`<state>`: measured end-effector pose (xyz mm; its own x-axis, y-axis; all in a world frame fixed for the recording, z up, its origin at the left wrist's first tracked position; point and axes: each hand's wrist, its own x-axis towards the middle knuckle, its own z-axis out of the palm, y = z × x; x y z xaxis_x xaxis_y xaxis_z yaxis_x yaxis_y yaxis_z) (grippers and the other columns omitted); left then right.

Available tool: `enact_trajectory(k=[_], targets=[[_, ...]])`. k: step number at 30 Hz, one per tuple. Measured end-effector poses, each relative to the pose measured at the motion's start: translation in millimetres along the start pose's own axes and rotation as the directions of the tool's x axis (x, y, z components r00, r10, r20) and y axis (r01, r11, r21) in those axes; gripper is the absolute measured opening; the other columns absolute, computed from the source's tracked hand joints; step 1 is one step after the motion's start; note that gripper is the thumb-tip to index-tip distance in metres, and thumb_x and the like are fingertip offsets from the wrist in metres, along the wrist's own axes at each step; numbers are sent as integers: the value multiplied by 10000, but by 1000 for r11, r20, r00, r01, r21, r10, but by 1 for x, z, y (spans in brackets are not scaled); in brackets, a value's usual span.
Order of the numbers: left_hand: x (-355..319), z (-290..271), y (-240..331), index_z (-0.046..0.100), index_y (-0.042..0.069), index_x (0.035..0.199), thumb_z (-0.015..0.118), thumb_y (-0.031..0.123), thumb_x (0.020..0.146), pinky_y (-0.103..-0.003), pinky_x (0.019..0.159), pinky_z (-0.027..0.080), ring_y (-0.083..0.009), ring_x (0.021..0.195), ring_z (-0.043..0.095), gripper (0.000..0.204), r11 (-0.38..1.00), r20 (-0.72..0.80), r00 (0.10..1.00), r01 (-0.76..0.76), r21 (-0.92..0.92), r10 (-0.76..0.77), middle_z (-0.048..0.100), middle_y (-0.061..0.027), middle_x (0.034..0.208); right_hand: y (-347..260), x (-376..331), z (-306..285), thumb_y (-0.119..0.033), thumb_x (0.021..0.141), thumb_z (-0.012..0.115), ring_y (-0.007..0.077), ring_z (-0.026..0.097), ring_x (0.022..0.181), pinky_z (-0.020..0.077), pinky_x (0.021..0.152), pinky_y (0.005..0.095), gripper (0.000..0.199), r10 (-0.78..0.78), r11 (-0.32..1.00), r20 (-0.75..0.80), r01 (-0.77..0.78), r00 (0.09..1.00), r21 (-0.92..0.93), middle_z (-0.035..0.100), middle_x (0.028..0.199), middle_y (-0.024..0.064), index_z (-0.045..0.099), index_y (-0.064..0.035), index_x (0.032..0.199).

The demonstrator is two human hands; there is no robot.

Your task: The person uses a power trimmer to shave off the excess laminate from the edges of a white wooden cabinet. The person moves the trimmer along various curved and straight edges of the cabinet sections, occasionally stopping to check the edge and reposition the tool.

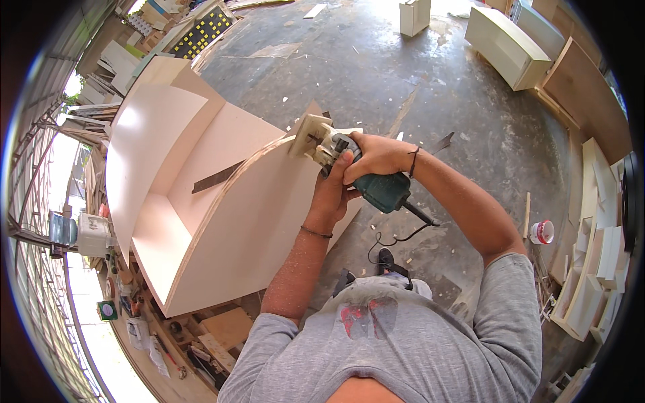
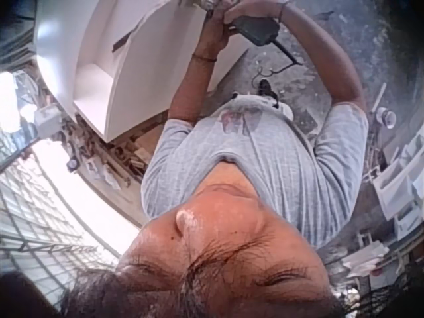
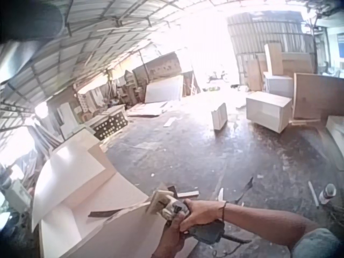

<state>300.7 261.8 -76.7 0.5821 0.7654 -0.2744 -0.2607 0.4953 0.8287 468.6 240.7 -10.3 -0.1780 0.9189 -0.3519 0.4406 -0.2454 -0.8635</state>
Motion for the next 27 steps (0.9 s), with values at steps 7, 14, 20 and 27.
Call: enact_trajectory(k=[7,14,20,27], targets=[[5,1,-4,491,133,1305,728,410,873,-360,671,621,-180,904,688,565,999,-6,999,33,16,-33,631,-69,1115,21,11,-1,-345,625,819,227,675,951,561,813,318,980,-29,999,-1,29,1000,23,648,1128,193,390,55,1410],[11,-6,-13,487,142,1303,720,400,884,-369,680,621,-179,921,685,545,998,-21,998,55,39,-54,625,-63,1129,26,11,-1,-397,624,816,237,674,948,559,803,322,989,-19,1000,-1,19,1000,8,650,1112,212,400,87,1380],[17,-10,-19,479,155,1303,733,410,870,-381,695,621,-188,937,682,563,994,-31,996,80,75,-78,619,-56,1133,34,12,-3,-462,583,815,262,687,909,558,785,327,1025,-10,1000,-2,10,1000,11,667,1063,230,422,126,1325],[16,-7,-24,526,212,1261,636,473,928,-363,756,595,-143,990,663,437,982,-57,995,86,167,-77,641,-12,1125,54,23,1,-490,580,789,282,686,916,558,775,333,1024,-18,1000,-7,18,1000,-15,665,1061,244,435,140,1305]])
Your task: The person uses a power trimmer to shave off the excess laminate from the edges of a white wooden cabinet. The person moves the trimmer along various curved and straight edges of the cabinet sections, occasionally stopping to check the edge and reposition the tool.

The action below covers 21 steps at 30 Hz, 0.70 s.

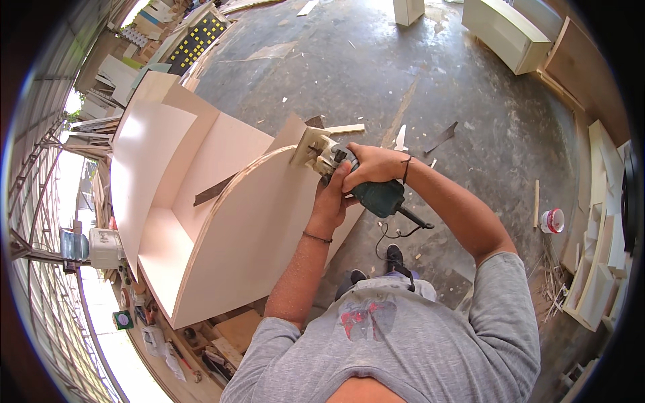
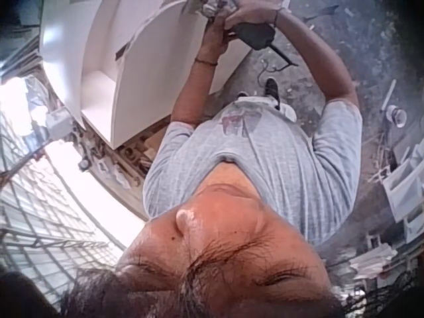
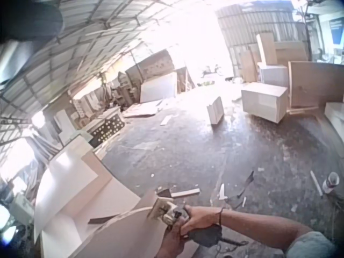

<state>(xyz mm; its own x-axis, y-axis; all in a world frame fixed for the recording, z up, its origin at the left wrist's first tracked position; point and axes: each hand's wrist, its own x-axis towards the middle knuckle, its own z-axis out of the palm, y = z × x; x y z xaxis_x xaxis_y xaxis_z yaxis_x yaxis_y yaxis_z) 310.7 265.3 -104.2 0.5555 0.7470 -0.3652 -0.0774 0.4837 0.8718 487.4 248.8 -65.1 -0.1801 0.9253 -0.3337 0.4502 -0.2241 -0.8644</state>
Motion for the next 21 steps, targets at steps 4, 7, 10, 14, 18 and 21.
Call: enact_trajectory(k=[4,7,10,14,18,21], targets=[[6,-5,-5,503,178,1277,705,444,883,-356,702,610,-154,947,676,517,999,-8,1000,25,-25,-25,630,-25,1117,3,0,0,-494,576,780,290,685,922,559,777,333,1049,2,1000,10,-2,1000,14,660,1076,256,420,150,1322],[7,-4,-6,489,160,1291,740,428,860,-349,666,618,-157,915,684,567,998,0,1000,25,-55,-25,627,-30,1108,9,3,2,-491,574,779,290,686,923,560,778,334,1058,-6,1000,-6,6,1000,12,658,1085,260,412,148,1333],[7,0,-6,492,162,1290,741,429,859,-347,663,616,-152,911,684,565,998,-9,1000,20,-58,-20,630,-23,1108,13,5,1,-489,573,779,289,686,925,560,779,334,1068,-12,1000,-5,12,1000,23,657,1086,261,403,149,1341],[8,-1,-8,496,164,1287,742,432,858,-352,678,612,-149,931,678,563,999,-26,999,24,-32,-25,631,-18,1110,17,6,2,-486,572,781,290,685,928,558,786,335,1074,-7,999,10,7,1000,47,660,1086,259,396,145,1352],[12,-3,-14,501,167,1279,748,431,852,-352,683,610,-148,926,677,559,998,-19,999,39,-48,-40,630,-16,1106,24,9,3,-487,572,783,292,688,921,561,779,341,1065,-7,998,15,6,1000,60,662,1081,255,403,130,1353],[14,-4,-18,510,168,1266,756,431,844,-349,680,610,-149,911,680,554,998,-25,999,35,-45,-36,630,-16,1100,29,11,4,-487,574,783,294,689,919,561,778,344,1053,-9,998,16,8,1000,65,663,1078,254,410,123,1347]])
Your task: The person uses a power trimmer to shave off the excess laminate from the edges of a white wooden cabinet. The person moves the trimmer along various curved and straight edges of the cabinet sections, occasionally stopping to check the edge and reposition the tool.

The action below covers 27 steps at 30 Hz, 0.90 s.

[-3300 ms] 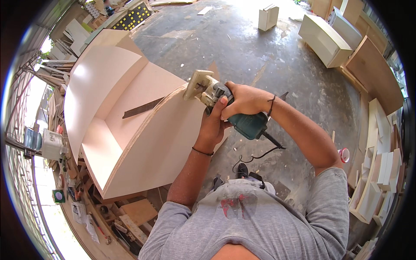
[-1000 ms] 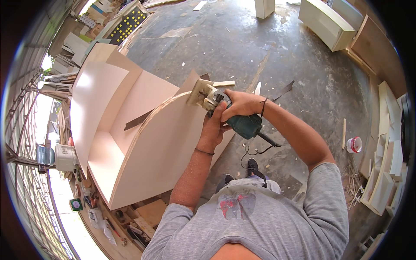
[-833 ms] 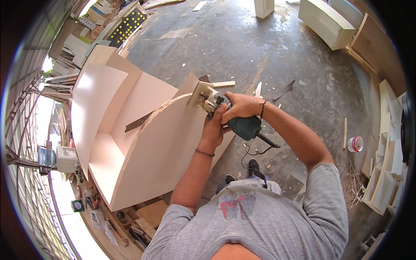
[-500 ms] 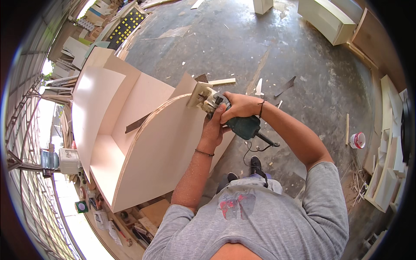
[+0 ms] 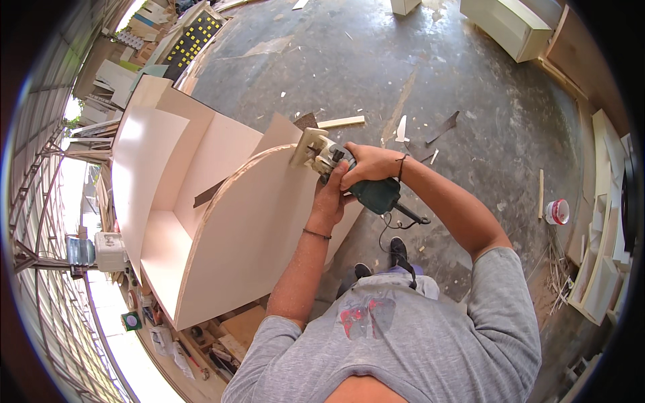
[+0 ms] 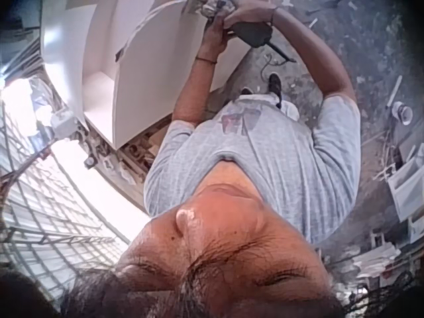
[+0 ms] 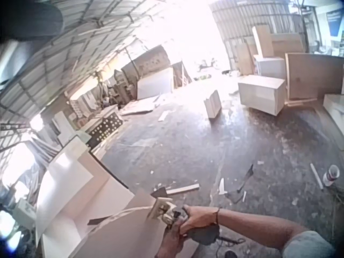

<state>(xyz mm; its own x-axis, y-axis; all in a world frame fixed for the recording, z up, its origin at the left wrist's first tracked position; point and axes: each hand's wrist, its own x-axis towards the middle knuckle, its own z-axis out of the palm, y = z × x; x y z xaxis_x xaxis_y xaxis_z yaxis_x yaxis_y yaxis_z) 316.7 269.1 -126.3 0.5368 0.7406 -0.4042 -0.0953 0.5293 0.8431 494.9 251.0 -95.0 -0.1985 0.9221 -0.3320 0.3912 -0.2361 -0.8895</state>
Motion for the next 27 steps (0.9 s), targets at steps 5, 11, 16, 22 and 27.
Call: enact_trajectory(k=[5,11,16,22,27], targets=[[0,0,-3,521,173,1247,766,431,835,-344,674,608,-150,902,681,544,1000,-6,1000,-1,6,1,631,-13,1086,4,-1,1,-483,580,784,296,688,922,559,783,343,1038,-19,1000,-16,19,1000,15,664,1072,254,415,119,1341],[9,-6,-12,530,178,1234,768,430,836,-357,672,605,-156,915,677,528,1000,-23,999,30,7,-30,632,-12,1081,8,-1,0,-474,587,787,290,689,908,561,776,341,1010,-9,999,9,9,1000,39,664,1069,252,429,109,1328],[13,-8,-18,529,170,1229,766,428,840,-366,675,607,-162,927,674,523,999,-17,999,34,12,-33,632,-15,1081,15,1,0,-468,587,792,282,691,897,562,770,340,986,-13,998,4,12,1000,61,667,1056,243,442,104,1309],[17,-8,-21,527,168,1233,759,405,850,-359,672,609,-166,927,674,507,999,-23,999,42,13,-41,632,-14,1079,25,5,3,-481,587,789,289,694,887,564,757,347,938,-22,998,-15,23,1000,57,670,1025,242,471,96,1254],[18,-9,-25,522,171,1248,759,396,851,-354,666,605,-164,919,674,514,999,-20,999,49,10,-49,634,-15,1076,31,7,4,-487,588,785,296,694,881,564,751,352,910,-21,999,-19,21,1000,46,674,1016,243,489,90,1227]])
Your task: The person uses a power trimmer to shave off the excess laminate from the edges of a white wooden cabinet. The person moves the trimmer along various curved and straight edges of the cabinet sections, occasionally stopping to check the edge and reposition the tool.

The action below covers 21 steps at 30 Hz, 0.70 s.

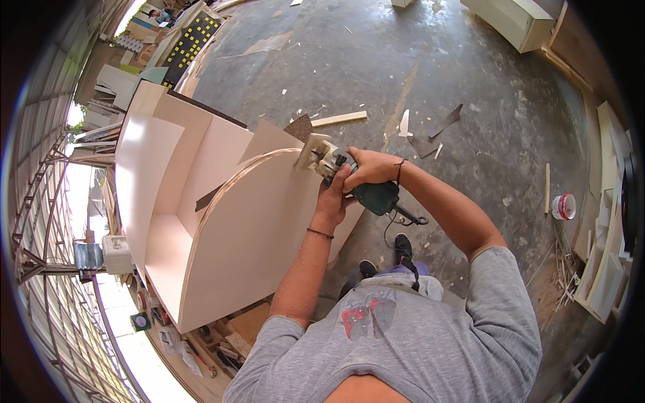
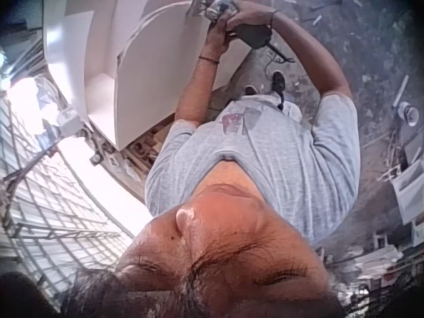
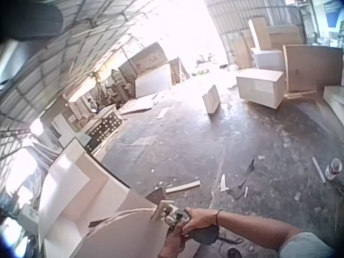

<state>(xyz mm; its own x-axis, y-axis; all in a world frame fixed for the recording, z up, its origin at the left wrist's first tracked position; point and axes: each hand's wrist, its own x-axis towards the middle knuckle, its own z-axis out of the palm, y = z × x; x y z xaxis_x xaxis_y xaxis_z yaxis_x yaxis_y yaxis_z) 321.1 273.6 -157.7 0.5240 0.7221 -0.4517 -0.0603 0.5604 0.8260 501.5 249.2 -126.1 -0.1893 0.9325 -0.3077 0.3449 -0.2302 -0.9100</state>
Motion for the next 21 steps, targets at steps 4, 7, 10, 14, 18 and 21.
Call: enact_trajectory(k=[4,7,10,14,18,21], targets=[[3,0,-2,537,176,1238,763,387,846,-354,665,594,-158,911,671,500,1000,-17,999,27,4,-27,639,-7,1067,6,2,0,-478,590,790,298,695,880,563,755,355,901,-5,1000,-2,6,1000,22,676,1022,244,493,89,1224],[15,-9,-18,565,171,1216,765,366,839,-346,654,582,-153,903,669,469,997,-27,996,81,-13,-81,643,-4,1063,28,11,6,-479,594,794,315,693,891,557,779,365,904,-10,999,-17,10,1000,33,676,1027,254,491,90,1227],[16,-7,-24,576,162,1223,733,343,865,-340,706,581,-149,968,655,431,994,-29,996,84,74,-82,643,-19,1090,70,23,27,-485,602,797,358,680,954,538,848,387,924,-109,994,-138,108,984,-14,664,1062,287,480,97,1247],[9,-25,-38,585,120,1207,732,282,869,-339,720,589,-150,1002,654,403,975,-14,996,85,207,-84,642,-44,1099,67,-4,45,-430,639,823,347,627,1104,491,952,381,962,-7,988,-135,27,991,151,622,1184,274,416,45,1369],[-4,-5,-23,547,53,1269,771,247,841,-303,819,559,-134,1030,625,521,947,110,990,-121,299,91,617,-48,1155,71,-22,59,-382,634,833,311,649,1074,504,934,378,934,-78,938,-294,170,953,303,647,1156,230,421,17,1371],[-19,11,-12,514,21,1311,804,312,819,-308,932,504,-159,1096,591,641,897,186,979,-157,414,86,607,-59,1179,69,-44,64,-325,663,864,223,586,1142,459,998,352,938,-93,815,-272,230,958,531,599,1243,153,390,17,1397]])
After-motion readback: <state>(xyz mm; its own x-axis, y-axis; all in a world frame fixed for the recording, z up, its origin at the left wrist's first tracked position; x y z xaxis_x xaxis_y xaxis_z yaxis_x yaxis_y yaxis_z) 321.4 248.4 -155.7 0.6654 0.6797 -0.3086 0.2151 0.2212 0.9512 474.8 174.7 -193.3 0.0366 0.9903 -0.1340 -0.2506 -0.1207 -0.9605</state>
